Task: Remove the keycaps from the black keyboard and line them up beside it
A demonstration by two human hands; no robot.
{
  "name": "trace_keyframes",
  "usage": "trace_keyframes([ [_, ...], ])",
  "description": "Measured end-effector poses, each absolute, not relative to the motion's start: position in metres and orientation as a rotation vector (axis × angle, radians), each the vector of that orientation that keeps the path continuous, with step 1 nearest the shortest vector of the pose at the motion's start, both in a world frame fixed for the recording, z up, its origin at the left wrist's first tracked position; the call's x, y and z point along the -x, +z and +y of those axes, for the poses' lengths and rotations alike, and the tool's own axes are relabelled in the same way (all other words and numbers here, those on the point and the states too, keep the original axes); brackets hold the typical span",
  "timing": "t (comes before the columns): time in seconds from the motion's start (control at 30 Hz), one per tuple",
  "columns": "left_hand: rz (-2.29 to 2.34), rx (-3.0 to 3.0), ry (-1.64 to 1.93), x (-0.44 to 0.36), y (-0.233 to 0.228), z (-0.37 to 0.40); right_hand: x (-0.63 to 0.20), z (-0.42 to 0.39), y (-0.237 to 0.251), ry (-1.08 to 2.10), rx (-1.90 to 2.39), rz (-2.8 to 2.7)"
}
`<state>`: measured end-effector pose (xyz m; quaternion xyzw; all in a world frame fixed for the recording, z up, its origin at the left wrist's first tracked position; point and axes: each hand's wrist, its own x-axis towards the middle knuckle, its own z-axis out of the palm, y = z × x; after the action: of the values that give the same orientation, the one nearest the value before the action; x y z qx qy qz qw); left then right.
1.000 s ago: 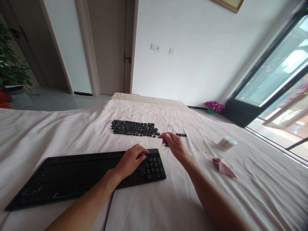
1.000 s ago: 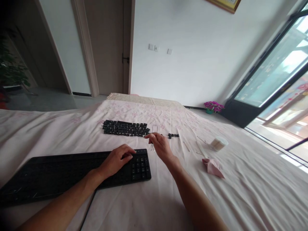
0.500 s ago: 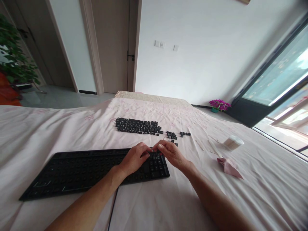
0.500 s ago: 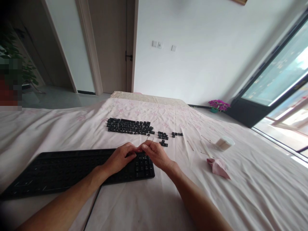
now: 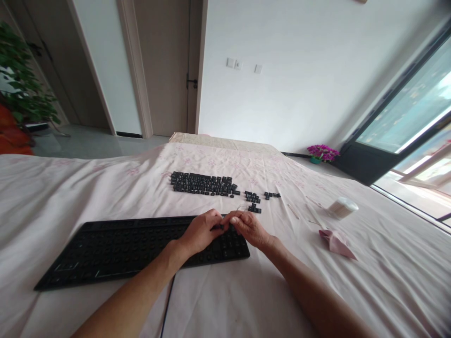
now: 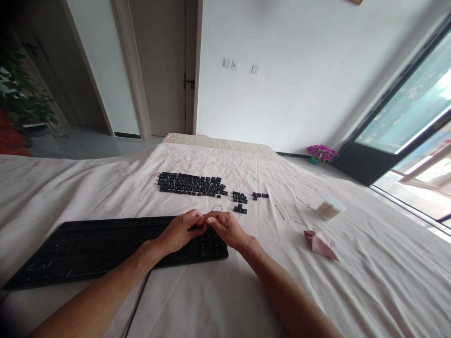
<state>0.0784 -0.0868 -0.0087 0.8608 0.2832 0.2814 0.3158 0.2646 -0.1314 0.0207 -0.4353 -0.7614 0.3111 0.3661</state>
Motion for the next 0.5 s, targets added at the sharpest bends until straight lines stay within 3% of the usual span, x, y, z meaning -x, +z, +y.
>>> trace_keyframes([
  [0.5,0.797,-2.459,0.787,-0.091,-0.007,-0.094,-0.251,-0.141,-0.007,0.426,0.989,-1.873],
])
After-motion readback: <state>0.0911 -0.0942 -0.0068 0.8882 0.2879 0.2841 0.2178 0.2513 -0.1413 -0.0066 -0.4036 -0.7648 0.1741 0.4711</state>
